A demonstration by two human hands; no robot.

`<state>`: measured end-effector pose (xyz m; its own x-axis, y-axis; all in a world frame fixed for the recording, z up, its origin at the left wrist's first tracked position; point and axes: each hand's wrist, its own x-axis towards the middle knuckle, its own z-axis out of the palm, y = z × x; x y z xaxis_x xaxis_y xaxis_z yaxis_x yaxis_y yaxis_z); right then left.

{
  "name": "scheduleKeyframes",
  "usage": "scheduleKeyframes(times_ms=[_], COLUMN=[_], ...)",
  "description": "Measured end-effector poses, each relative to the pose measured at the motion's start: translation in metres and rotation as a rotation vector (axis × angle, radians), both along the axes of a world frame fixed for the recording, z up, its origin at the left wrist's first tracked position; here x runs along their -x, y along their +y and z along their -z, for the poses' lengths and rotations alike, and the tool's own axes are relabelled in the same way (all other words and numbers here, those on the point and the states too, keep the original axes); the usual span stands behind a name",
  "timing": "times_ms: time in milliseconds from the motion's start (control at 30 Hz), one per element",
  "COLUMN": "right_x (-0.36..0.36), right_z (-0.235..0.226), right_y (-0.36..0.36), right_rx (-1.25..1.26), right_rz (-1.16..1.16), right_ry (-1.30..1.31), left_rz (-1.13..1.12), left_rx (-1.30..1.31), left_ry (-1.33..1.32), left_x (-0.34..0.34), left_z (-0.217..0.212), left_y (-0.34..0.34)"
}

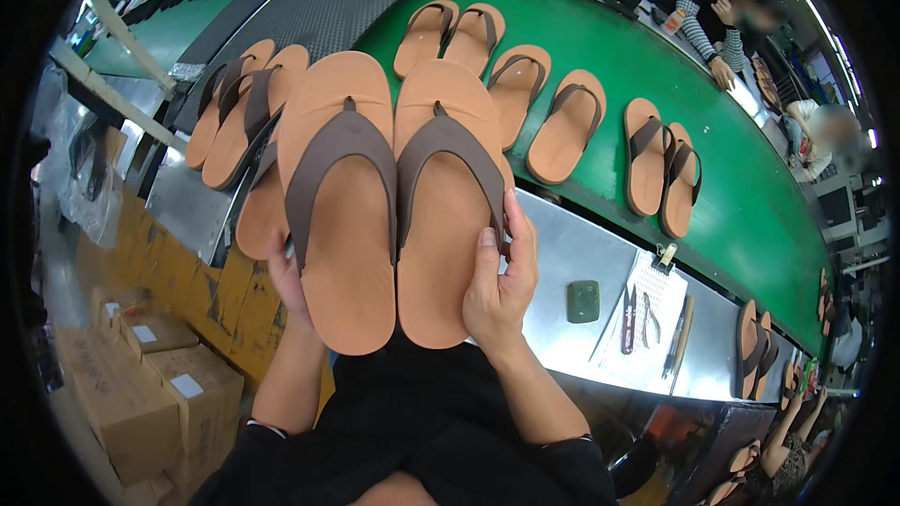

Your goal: The person rubs the straps and edges of brown flip-flops with a small green block, then inspects the soles and straps. They handle multiple pairs one at a time, turning them over and placing them on a green conveyor belt.

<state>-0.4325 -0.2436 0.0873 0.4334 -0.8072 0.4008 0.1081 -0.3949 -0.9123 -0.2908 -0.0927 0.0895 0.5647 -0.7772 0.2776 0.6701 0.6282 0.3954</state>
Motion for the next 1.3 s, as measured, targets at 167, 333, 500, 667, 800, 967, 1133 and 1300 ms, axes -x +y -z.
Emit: scheduleKeyframes(times_ms=[167,333,500,667,800,967,1133,1300], right_x=[-0.007,0.014,0.016,-0.014,-0.018,0.001,0.053,0.106], right_z=[0.016,0.037,0.068,0.086,0.075,0.057,0.056,0.055], right_y=[0.011,-0.021,-0.022,0.007,-0.004,-0.011,-0.026,-0.031], right_rx=[0.023,0.003,-0.051,-0.038,-0.504,-0.756,-0.710,-0.193], right_rz=[-0.178,-0.132,0.000,-0.211,-0.943,-0.688,-0.229,0.138], right_ry=[0.011,0.164,0.483,0.322,0.302,-0.227,-0.158,0.368], left_rz=[0.213,0.211,0.197,0.207,0.184,-0.001,-0.148,0.028], left_rx=[0.153,0.184,0.176,0.151,0.107,-0.231,-0.743,-0.836], left_ry=[0.133,0.121,0.112,0.104,0.072,-0.071,-0.227,-0.081], left_x=[-0.010,-0.019,-0.024,-0.024,-0.023,-0.004,0.036,0.027], left_z=[0.008,0.009,0.005,0.007,0.007,0.003,0.033,0.071], left_y=[-0.010,0.001,0.002,-0.005,-0.010,-0.031,-0.069,-0.080])
